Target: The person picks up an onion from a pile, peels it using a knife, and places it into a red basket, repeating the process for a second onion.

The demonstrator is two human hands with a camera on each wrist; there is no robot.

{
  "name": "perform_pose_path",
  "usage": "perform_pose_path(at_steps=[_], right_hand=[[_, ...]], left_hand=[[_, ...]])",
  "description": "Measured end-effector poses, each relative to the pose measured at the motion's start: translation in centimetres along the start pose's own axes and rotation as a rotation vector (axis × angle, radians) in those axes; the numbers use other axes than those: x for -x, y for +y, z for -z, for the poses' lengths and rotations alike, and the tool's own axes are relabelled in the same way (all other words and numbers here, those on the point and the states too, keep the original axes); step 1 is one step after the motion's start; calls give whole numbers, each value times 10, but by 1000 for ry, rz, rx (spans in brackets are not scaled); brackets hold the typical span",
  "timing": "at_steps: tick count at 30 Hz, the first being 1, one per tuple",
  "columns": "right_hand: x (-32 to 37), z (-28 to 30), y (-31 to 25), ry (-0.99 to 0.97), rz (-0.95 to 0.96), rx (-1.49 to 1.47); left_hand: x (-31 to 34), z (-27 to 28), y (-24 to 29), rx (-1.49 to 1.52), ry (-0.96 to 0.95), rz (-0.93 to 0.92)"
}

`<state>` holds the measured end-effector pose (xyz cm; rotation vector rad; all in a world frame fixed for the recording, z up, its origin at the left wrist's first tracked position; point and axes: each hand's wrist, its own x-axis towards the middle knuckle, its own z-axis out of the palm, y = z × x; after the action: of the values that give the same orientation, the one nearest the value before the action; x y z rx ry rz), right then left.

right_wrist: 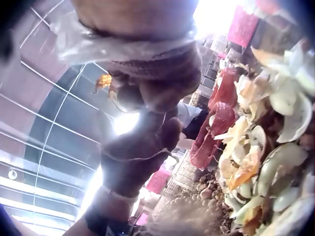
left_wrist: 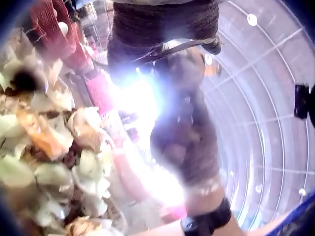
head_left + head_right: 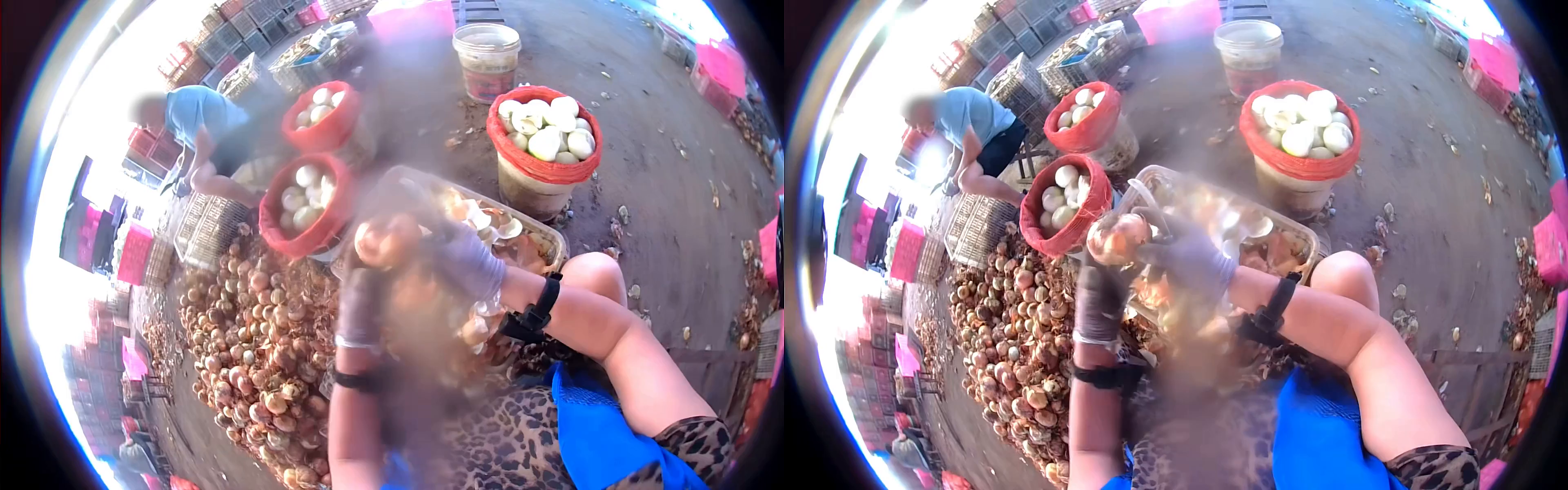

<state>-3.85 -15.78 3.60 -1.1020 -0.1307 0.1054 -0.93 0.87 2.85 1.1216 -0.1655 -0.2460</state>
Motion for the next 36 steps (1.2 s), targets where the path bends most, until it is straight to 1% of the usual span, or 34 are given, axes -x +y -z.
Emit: perform_pose_path(at_steps=[2, 3, 6, 9, 10, 13, 14, 17, 20, 23, 26, 29, 31, 33, 36], right_hand=[[-1, 8, 18, 36, 49, 110], [-1, 10, 26, 52, 69, 164], [-3, 12, 32, 93, 375, 1031], [0, 5, 35, -31, 249, 1105], [-2, 4, 39, -50, 264, 1090], [-7, 4, 47, -96, 291, 1054], [-8, 3, 46, -107, 290, 1048], [-7, -1, 47, -112, 292, 1066], [-4, 0, 49, -91, 301, 1096], [-2, 4, 43, -68, 295, 1128], [0, 7, 41, -57, 283, 1126], [-2, 15, 48, -90, 272, 1147], [-4, 17, 50, -122, 259, 1145], [-5, 16, 47, -148, 246, 1121], [-9, 21, 58, -142, 208, 1242]], left_hand=[[-13, -4, -19, 64, -43, -36], [-13, -1, -22, -117, -142, -156], [-18, 14, -11, -61, -130, -117], [-24, 24, -1, -45, -148, -121], [-24, 27, -3, 14, -138, -127], [-22, 29, 3, -2, -188, -141], [-27, 42, -4, -23, -233, -148], [-18, 39, -3, -54, -124, -168], [-18, 43, -7, -159, -83, -164], [-14, 36, -8, -147, -31, -210], [-12, 34, -9, -185, 23, -170], [-17, 41, -16, -201, -7, -196], [-20, 47, -18, -194, -32, -169], [-17, 46, -18, -208, 10, -179], [-3, 20, -5, -289, 137, -220]])
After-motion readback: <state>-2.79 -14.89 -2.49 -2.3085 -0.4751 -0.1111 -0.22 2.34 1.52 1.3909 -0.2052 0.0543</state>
